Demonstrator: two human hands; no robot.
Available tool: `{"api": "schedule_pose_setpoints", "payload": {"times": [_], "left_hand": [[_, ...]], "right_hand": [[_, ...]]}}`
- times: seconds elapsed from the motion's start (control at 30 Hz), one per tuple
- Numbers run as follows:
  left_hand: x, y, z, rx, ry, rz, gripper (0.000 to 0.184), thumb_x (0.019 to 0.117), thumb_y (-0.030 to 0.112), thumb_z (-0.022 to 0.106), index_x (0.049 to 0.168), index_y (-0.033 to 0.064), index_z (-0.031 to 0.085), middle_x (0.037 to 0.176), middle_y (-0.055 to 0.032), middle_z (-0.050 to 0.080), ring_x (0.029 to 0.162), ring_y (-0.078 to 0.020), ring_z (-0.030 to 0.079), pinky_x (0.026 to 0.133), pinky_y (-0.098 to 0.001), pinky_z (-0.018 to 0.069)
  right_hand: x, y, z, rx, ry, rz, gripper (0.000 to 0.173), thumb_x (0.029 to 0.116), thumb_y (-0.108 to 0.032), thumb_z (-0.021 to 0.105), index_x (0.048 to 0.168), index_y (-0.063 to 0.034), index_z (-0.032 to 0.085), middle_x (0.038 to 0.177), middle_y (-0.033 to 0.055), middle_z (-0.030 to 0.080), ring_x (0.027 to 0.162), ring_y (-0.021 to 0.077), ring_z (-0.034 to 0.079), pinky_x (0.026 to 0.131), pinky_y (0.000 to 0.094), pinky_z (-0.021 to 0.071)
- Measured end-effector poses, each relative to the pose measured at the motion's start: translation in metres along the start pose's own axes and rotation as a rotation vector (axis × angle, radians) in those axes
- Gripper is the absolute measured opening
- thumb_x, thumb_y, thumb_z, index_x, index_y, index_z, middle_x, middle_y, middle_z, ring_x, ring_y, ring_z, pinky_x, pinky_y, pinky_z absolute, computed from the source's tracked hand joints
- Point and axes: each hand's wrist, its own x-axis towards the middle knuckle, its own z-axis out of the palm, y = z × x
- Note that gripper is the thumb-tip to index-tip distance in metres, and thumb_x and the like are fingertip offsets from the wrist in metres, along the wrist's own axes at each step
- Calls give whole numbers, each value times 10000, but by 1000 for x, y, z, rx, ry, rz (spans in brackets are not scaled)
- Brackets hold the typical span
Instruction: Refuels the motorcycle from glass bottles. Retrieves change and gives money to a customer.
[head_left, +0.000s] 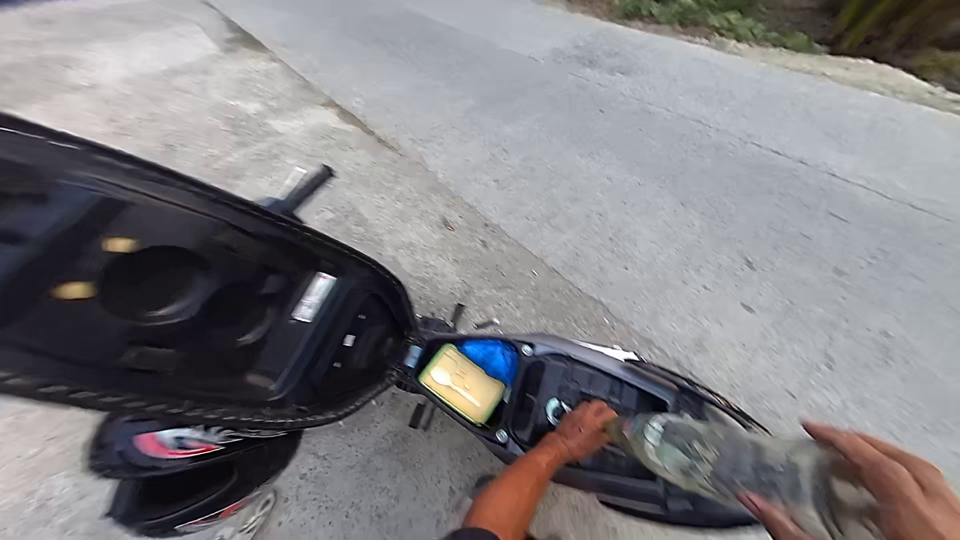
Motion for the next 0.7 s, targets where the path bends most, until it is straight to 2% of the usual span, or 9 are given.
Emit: {"api": "schedule_pose_setpoints", "payload": {"times": [0.03,0.13,0.2,0.3,0.43,0.7], "left_hand": [[-1,4,-3,2,11,15,367,952,176,680,1276,5,667,1318,-225,635,1271,-368,585,1106,-496,458],[0,12,-5,-12,-7,-39,370,967,194,642,1286,7,666,1337,-221,631,1275,-361,593,1105,-492,464],[4,10,-3,-15,-70,-94,394,980,196,637,1336,27,642,1372,-214,609,1286,-364,586,1094,-503,474],[2,5,4,-14,-92,-95,414,972,187,668,1348,18,623,1391,-232,584,1287,-389,577,1070,-541,480],[1,2,7,-1,-71,-69,414,957,178,691,1328,6,623,1375,-249,583,1254,-408,591,1036,-550,497],[1,-1,9,-19,-57,-55,424,948,177,711,1326,10,621,1384,-243,573,1255,-398,590,1039,-538,498]], "right_hand": [[-3,-1,2,-17,46,-14,885,788,-538,823,1385,49,537,1280,358,579,1051,459,650,811,564,565],[-9,2,9,-81,173,-30,858,790,-611,748,1353,15,583,1194,289,631,890,365,676,673,510,569],[-9,1,10,-82,181,-26,838,802,-585,766,1369,1,573,1215,265,623,922,342,674,692,491,569],[-11,-3,7,-87,171,-29,824,798,-535,792,1385,-5,562,1259,250,619,1045,338,659,770,474,571],[-13,-5,4,-81,196,-41,824,796,-509,808,1393,-3,551,1270,247,612,1082,314,648,768,419,578],[-25,-6,1,-90,220,-10,814,802,-507,799,1393,-12,539,1284,245,604,1107,302,639,785,404,576]]}}
